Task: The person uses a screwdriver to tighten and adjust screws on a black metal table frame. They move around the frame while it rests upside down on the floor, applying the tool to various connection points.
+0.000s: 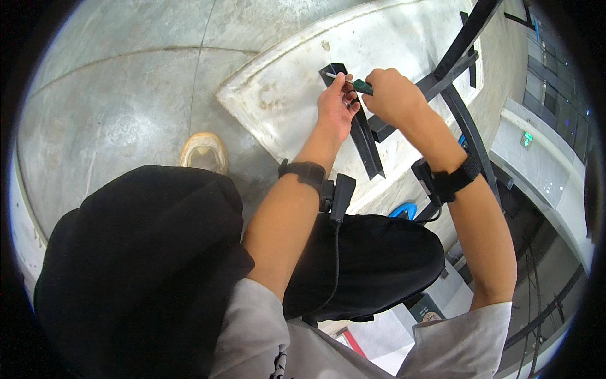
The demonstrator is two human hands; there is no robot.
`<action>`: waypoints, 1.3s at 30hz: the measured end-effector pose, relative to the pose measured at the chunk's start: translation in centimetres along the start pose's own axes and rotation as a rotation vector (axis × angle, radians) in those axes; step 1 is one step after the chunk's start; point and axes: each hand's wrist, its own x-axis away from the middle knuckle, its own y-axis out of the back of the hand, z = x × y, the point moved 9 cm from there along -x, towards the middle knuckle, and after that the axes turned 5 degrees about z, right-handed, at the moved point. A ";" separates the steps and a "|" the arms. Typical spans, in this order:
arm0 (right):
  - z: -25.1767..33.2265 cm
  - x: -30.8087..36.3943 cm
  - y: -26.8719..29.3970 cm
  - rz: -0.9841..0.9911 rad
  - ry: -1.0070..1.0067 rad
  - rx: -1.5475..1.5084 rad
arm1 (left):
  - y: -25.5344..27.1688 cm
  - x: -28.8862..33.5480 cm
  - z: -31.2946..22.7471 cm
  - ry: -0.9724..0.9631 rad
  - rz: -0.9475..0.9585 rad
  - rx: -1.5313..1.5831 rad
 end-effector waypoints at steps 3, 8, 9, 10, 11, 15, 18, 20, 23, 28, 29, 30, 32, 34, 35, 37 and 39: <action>0.1 1.1 -0.4 -0.033 -0.012 0.120 | 0.4 0.1 0.4 0.007 -0.024 -0.018; -2.2 0.7 -2.9 0.383 -0.252 -0.587 | 0.1 0.0 0.6 0.000 -0.012 0.021; -2.1 0.7 -2.6 0.385 -0.247 -0.587 | 0.2 -0.1 0.4 -0.009 -0.007 0.040; -2.0 1.1 -3.1 0.418 -0.331 -0.927 | 0.3 -0.2 0.2 -0.014 -0.009 0.041; -1.5 1.4 -3.6 0.447 -0.413 -1.268 | 0.3 -0.3 0.1 -0.011 0.002 0.037; -1.4 1.4 -4.5 0.502 -0.423 -1.295 | 0.2 0.0 0.3 -0.002 -0.039 0.022; -1.7 0.8 -4.1 0.437 -0.425 -1.156 | 0.1 0.2 0.2 -0.001 -0.037 0.042; -1.5 0.4 -3.4 0.396 -0.423 -1.047 | 0.1 0.0 -0.2 -0.007 -0.019 0.054; -2.0 0.0 -2.7 0.385 -0.419 -0.890 | -0.2 0.0 -0.2 0.016 0.009 0.021; -1.8 -1.0 -1.7 0.292 -0.213 -0.465 | -0.4 0.5 -0.1 0.043 -0.014 -0.004; -1.1 -1.2 -0.3 0.131 -0.086 -0.200 | -0.5 0.6 -0.1 0.027 -0.024 -0.004; -0.5 -0.8 -0.5 0.131 -0.088 -0.203 | -0.2 0.5 -0.1 0.030 -0.024 -0.007; 5.0 0.9 1.5 -0.232 0.337 0.478 | 0.0 0.2 -0.6 0.003 0.029 0.010; 4.8 0.7 1.3 -0.189 0.326 0.489 | -0.1 0.1 -0.6 0.009 0.034 0.012; 4.7 0.5 1.1 -0.145 0.322 0.500 | -0.1 0.1 -0.6 0.011 0.035 0.015; 3.0 0.1 2.6 -0.172 0.177 0.266 | -0.5 0.0 0.0 0.032 0.018 0.052; -1.5 -1.4 0.7 0.183 -0.195 -0.471 | -1.0 -0.2 -0.2 -0.021 0.050 0.116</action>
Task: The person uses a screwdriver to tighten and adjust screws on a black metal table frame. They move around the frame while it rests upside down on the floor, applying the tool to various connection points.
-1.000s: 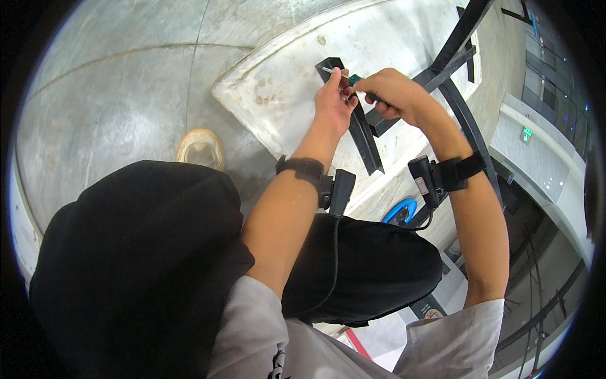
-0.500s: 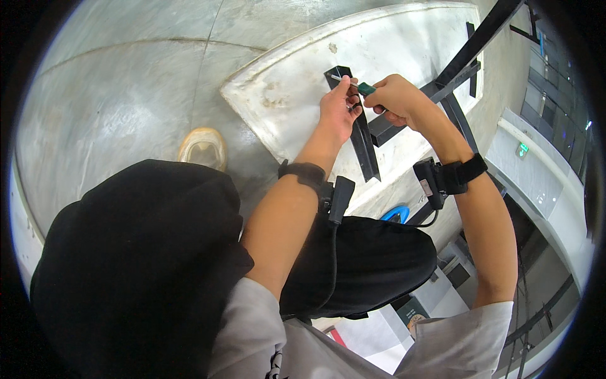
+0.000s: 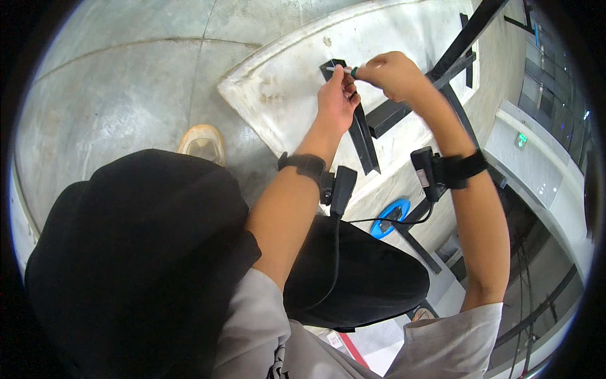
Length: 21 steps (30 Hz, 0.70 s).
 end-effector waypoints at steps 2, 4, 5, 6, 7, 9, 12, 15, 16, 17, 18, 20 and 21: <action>-2.0 2.5 -1.5 0.188 -0.165 -0.745 | -0.2 0.2 0.2 0.025 -0.015 -0.008; -3.4 2.9 -2.4 0.213 -0.165 -0.884 | 0.4 -0.3 0.5 0.057 -0.037 -0.004; -4.1 2.4 -3.1 0.223 -0.155 -0.897 | 1.0 -0.3 0.3 0.064 -0.051 -0.004; -4.5 2.0 -3.7 0.225 -0.144 -0.907 | 1.2 -0.3 0.4 0.051 -0.029 -0.038; -4.2 2.1 -3.4 0.170 -0.115 -0.862 | 1.1 -0.2 0.2 0.054 -0.020 -0.077; -3.9 2.3 -2.2 0.127 -0.064 -0.679 | 0.6 -0.1 0.2 0.042 0.000 -0.169; -3.3 2.0 -0.8 0.055 0.033 -0.388 | 0.3 -0.5 0.2 0.044 0.032 -0.236; -0.8 1.4 -0.5 -0.148 0.248 0.164 | 1.3 -0.8 0.2 0.013 0.037 -0.152; 0.7 3.2 -0.7 -0.270 0.361 0.334 | 1.2 -0.3 0.2 -0.013 0.022 -0.104; 2.4 4.0 -1.6 -0.310 0.456 0.503 | 1.0 -0.5 -0.4 -0.027 0.044 -0.103; 3.5 5.0 -2.5 -0.334 0.535 0.678 | 1.2 -0.4 -0.3 -0.028 0.056 -0.089; 3.7 5.3 -2.3 -0.367 0.582 0.633 | 1.6 -0.2 -0.8 -0.062 0.061 -0.112; 4.1 5.4 -2.2 -0.402 0.611 0.575 | 1.6 0.0 -1.5 -0.077 0.065 -0.145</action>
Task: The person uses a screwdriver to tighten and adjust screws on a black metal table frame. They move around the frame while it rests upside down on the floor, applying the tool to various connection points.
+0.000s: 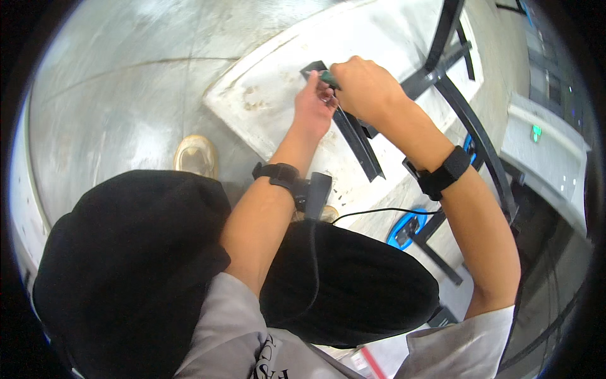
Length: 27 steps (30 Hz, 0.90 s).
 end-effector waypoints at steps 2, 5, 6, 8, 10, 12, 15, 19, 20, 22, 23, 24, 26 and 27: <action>-2.0 -0.1 -0.9 0.020 -0.050 -0.117 | -1.1 1.1 1.0 0.051 -0.083 -0.013; -4.0 0.6 -1.6 0.238 -0.399 -0.717 | -3.2 2.4 0.7 0.096 -0.052 -0.091; -4.0 0.9 -1.7 0.275 -0.433 -0.779 | -3.5 2.9 0.4 0.094 -0.076 -0.150; -4.3 1.2 -2.1 0.307 -0.475 -0.845 | -3.6 2.5 0.1 0.094 -0.094 -0.180; -5.7 1.5 -2.9 0.359 -0.574 -0.919 | -4.1 1.5 0.0 0.075 -0.081 -0.204; -6.0 2.0 -3.8 0.481 -0.610 -1.002 | -2.5 1.3 0.4 0.078 -0.167 -0.210; -5.9 2.1 -4.6 0.559 -0.677 -1.102 | -2.0 0.8 1.0 0.083 -0.173 -0.259; -6.9 1.0 -4.4 0.486 -0.745 -1.082 | -3.8 0.8 1.4 0.061 -0.034 -0.080; -6.5 1.0 -4.5 0.508 -0.758 -1.079 | -3.0 0.7 1.2 0.087 -0.038 -0.134; -5.8 0.6 -4.1 0.550 -0.769 -1.056 | -2.9 0.7 1.3 0.113 -0.005 -0.110; -5.7 0.4 -3.9 0.574 -0.794 -0.932 | -3.3 0.7 1.5 0.116 0.035 -0.038; -6.0 0.2 -3.6 0.585 -0.821 -0.806 | -3.9 1.2 1.2 0.109 0.038 -0.023; -5.7 -0.2 -3.6 0.618 -0.790 -0.774 | -3.3 1.3 1.1 0.136 0.023 -0.052; -5.9 -0.2 -3.4 0.636 -0.762 -0.754 | -3.5 1.2 1.3 0.169 0.018 -0.096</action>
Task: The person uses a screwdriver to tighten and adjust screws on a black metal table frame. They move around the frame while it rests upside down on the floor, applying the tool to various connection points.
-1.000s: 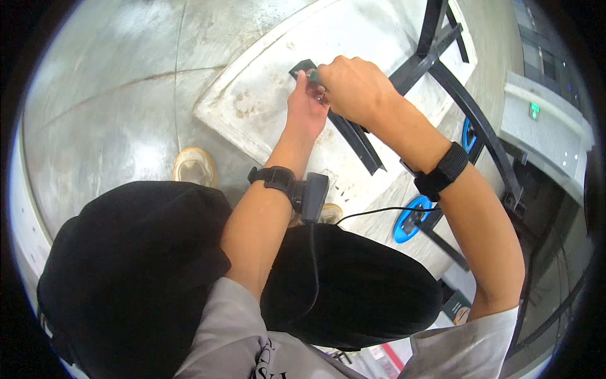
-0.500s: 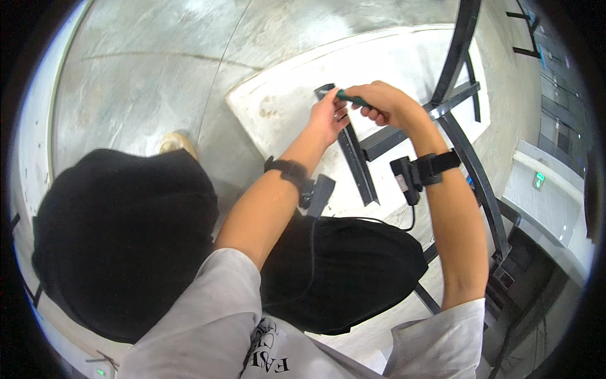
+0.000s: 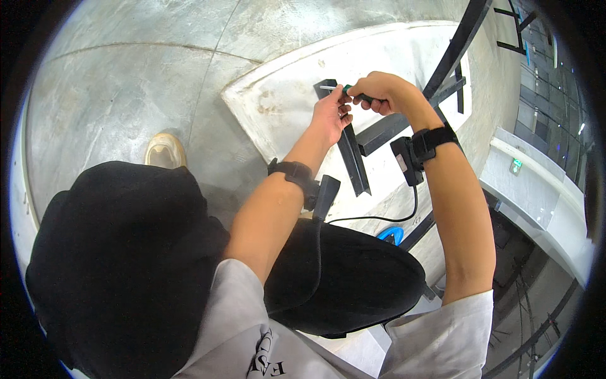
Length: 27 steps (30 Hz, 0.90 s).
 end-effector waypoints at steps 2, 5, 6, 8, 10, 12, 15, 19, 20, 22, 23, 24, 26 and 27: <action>-0.8 -1.1 0.1 -0.001 -0.016 0.103 | -0.7 0.3 0.0 0.014 -0.028 -0.004; 4.6 2.5 -0.9 -0.602 0.310 0.936 | 0.7 0.4 -0.1 -0.007 -0.089 0.126; 5.6 3.2 -3.1 -0.630 0.473 1.202 | 0.8 0.4 0.0 0.005 -0.091 0.132; 5.1 3.4 -4.0 -0.585 0.517 1.158 | 1.3 0.4 0.1 0.000 -0.130 0.186; 3.4 3.3 -1.9 -0.571 0.453 0.881 | 0.4 0.4 0.8 0.020 -0.120 0.199; -1.3 1.8 0.0 -0.248 0.148 -0.005 | -0.4 0.7 1.3 0.035 -0.118 0.178; -2.7 1.9 -2.0 0.065 0.073 -0.703 | -1.5 1.2 1.1 0.047 -0.097 0.216; -2.6 1.7 -1.4 -0.015 0.067 -0.650 | -1.5 1.0 0.4 0.055 -0.066 0.175; -2.5 1.7 -1.4 -0.013 0.065 -0.647 | -1.5 0.9 0.4 0.054 -0.068 0.178; -2.5 1.8 -1.2 -0.099 0.049 -0.508 | -0.7 1.0 0.8 0.054 -0.097 0.175; -2.5 1.8 -1.6 -0.094 0.045 -0.511 | -0.5 0.9 0.7 0.045 -0.072 0.160; -2.3 1.9 -1.5 -0.116 0.071 -0.459 | -0.6 1.0 0.7 0.046 -0.074 0.162; -2.2 2.0 -1.6 -0.137 0.095 -0.410 | -0.4 1.2 1.1 0.055 -0.106 0.171; -2.1 2.0 -1.6 -0.158 0.101 -0.363 | -0.3 1.2 1.2 0.055 -0.107 0.170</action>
